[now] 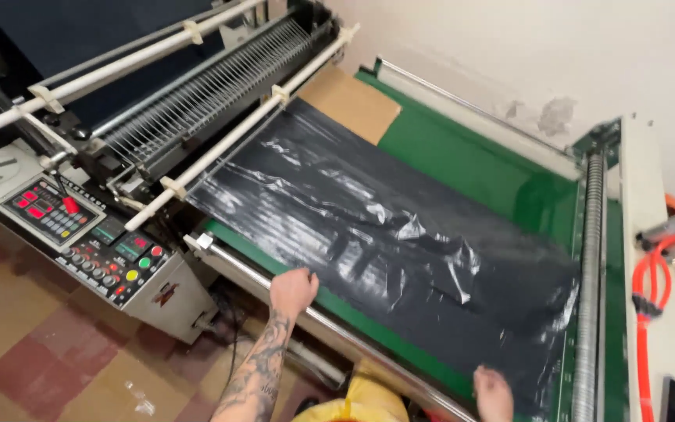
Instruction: Picking up finished plastic bags from a conveyor belt and stacking them neatly on a side table
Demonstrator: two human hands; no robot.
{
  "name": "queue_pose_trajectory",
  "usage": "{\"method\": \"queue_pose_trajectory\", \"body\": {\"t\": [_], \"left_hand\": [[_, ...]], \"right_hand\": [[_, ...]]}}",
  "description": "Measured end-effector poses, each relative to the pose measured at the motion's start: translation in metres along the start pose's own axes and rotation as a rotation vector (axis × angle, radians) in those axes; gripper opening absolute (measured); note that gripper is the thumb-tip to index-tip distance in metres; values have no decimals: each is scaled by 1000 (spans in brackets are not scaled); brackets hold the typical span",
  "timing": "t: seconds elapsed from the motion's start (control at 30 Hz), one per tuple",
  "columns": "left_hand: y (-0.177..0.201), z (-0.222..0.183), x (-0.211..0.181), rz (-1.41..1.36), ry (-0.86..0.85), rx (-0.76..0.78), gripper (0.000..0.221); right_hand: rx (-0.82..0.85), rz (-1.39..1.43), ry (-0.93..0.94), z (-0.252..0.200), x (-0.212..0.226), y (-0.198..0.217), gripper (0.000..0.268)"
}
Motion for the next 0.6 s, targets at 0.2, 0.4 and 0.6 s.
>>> {"method": "queue_pose_trajectory", "body": {"t": [0.2, 0.4, 0.6], "left_hand": [[-15, 4, 4, 41, -16, -47, 45], [-17, 3, 7, -11, -13, -140, 42], [-4, 1, -1, -12, -15, -78, 46]], "right_hand": [[248, -454, 194, -67, 68, 2, 48], [322, -493, 94, -61, 72, 5, 45], [313, -516, 41, -53, 44, 1, 45]]}}
Point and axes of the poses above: each hand's wrist, its own z-axis towards the middle knuckle, its own y-axis out of the back of the hand, x = y × z, the point moved 7 cm from there along z, towards the middle knuckle, and after that the axes turned 6 degrees about -x, right-handed, at the moved point
